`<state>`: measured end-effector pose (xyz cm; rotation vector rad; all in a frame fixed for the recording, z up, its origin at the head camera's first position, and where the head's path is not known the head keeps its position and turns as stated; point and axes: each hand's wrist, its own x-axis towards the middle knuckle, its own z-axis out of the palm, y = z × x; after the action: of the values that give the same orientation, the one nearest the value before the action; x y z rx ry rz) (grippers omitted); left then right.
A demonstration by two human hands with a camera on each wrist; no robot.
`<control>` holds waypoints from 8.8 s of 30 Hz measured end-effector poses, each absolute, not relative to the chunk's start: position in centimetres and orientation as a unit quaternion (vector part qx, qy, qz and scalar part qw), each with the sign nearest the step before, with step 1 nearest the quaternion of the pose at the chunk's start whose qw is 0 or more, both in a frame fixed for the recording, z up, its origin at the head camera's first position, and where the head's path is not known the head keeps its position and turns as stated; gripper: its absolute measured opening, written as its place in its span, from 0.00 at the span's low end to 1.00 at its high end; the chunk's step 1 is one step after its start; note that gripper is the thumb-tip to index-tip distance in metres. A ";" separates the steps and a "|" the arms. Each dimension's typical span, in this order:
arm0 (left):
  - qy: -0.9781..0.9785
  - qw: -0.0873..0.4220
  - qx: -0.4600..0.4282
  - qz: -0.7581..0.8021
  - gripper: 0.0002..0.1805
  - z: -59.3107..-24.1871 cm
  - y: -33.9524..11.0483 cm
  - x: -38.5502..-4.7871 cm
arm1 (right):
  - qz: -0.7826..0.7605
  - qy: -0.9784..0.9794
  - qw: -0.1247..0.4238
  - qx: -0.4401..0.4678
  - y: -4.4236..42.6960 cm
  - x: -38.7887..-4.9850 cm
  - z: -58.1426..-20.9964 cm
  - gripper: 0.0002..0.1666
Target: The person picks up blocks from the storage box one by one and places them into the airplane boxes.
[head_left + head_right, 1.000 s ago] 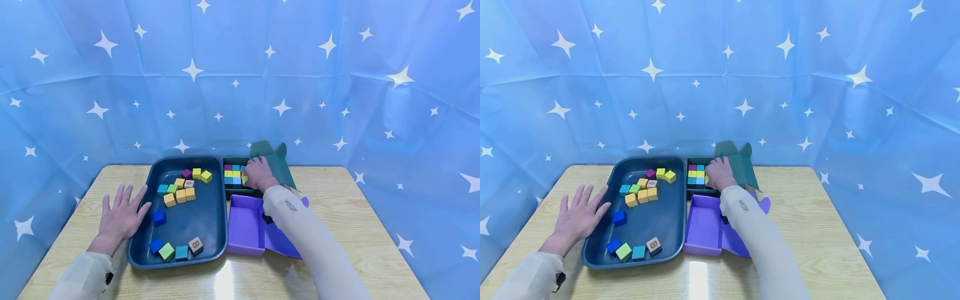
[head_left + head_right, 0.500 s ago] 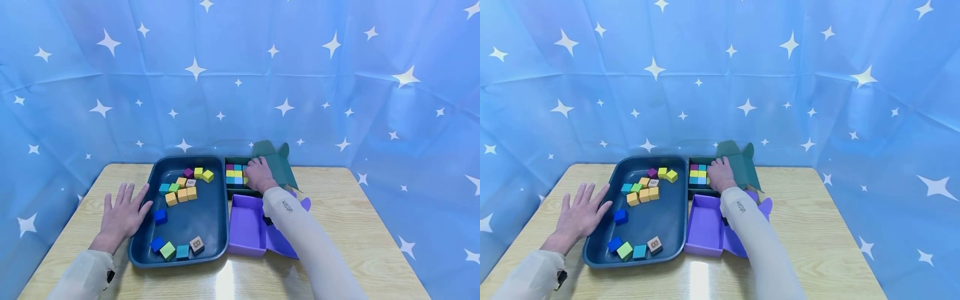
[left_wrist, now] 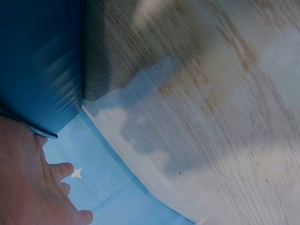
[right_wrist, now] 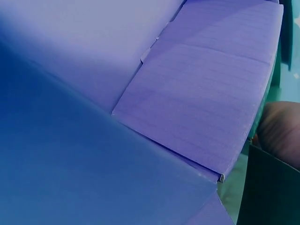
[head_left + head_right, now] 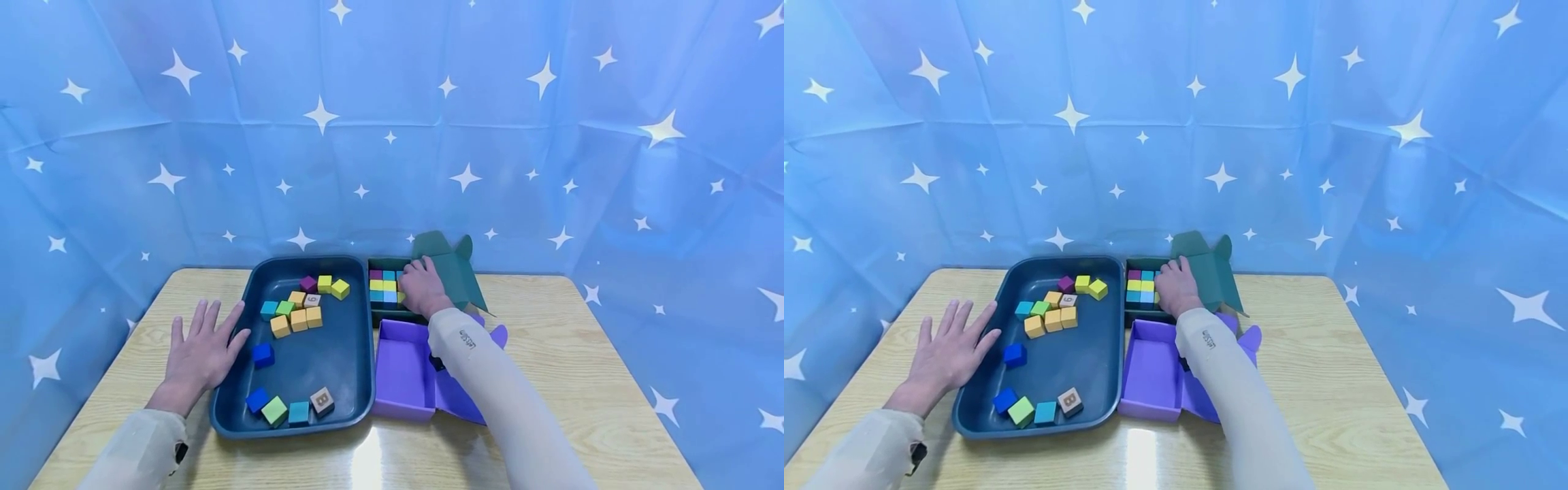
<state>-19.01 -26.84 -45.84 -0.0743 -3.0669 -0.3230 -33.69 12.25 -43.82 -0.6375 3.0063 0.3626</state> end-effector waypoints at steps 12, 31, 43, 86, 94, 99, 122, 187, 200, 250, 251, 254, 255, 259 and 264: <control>-0.995 0.025 -0.022 -0.096 0.37 -45.7 -26.7 -19.0 | 0.061 0.975 -0.007 -0.213 12.2 -33.3 -42.3 0.13; -0.994 0.030 -0.024 -0.102 0.37 -45.7 -26.7 -18.9 | 0.043 0.922 -0.002 -0.385 5.1 -27.4 -38.1 0.22; -0.994 0.025 -0.026 -0.104 0.37 -45.7 -26.7 -18.9 | 0.036 0.859 0.117 -0.497 1.6 -22.3 -40.5 0.22; -0.994 0.027 -0.032 -0.106 0.38 -45.9 -27.0 -18.7 | 0.049 0.853 0.120 -0.506 1.0 -21.2 -41.0 0.17; -0.993 0.017 -0.028 -0.111 0.38 -46.0 -27.0 -18.5 | 0.028 0.880 0.089 -0.466 1.4 -22.7 -39.0 0.21; -0.994 0.014 -0.030 -0.107 0.38 -46.0 -27.1 -18.5 | 0.007 0.901 0.060 -0.429 2.3 -23.8 -37.9 0.20; -0.994 0.014 -0.034 -0.102 0.36 -45.4 -27.6 -18.7 | -0.052 0.974 0.013 -0.220 10.1 -30.4 -38.9 0.19; -0.994 0.015 -0.023 -0.104 0.34 -45.8 -27.4 -18.5 | -0.019 0.968 0.120 -0.221 8.5 -33.4 -42.9 0.08; -0.994 0.020 -0.023 -0.107 0.34 -45.8 -27.4 -18.5 | -0.009 0.971 0.093 -0.220 8.5 -33.3 -42.7 0.11; -0.994 0.020 -0.023 -0.106 0.34 -45.6 -27.3 -18.5 | 0.006 0.955 0.055 -0.291 -3.0 -29.9 -43.7 0.16; -0.994 0.022 -0.023 -0.105 0.34 -45.6 -27.3 -18.6 | 0.006 0.955 0.053 -0.291 -3.0 -29.8 -43.7 0.16; -0.994 0.025 -0.023 -0.103 0.34 -45.5 -27.2 -18.5 | 0.009 0.955 0.049 -0.293 -3.0 -29.7 -43.6 0.16; -0.994 0.024 -0.023 -0.103 0.34 -45.4 -27.2 -18.5 | 0.011 0.955 0.048 -0.293 -3.0 -29.7 -43.6 0.16; -0.994 0.020 -0.024 -0.105 0.34 -45.4 -27.2 -18.5 | 0.021 0.955 0.047 -0.293 -3.0 -29.5 -43.6 0.16; -0.994 0.022 -0.022 -0.104 0.34 -45.7 -27.3 -18.6 | 0.023 0.951 0.041 -0.304 -2.9 -29.4 -42.7 0.16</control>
<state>-18.62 -27.31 -45.69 -0.0697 -3.0806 -0.3231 -29.42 -2.94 -42.72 -0.9316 2.9126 0.0709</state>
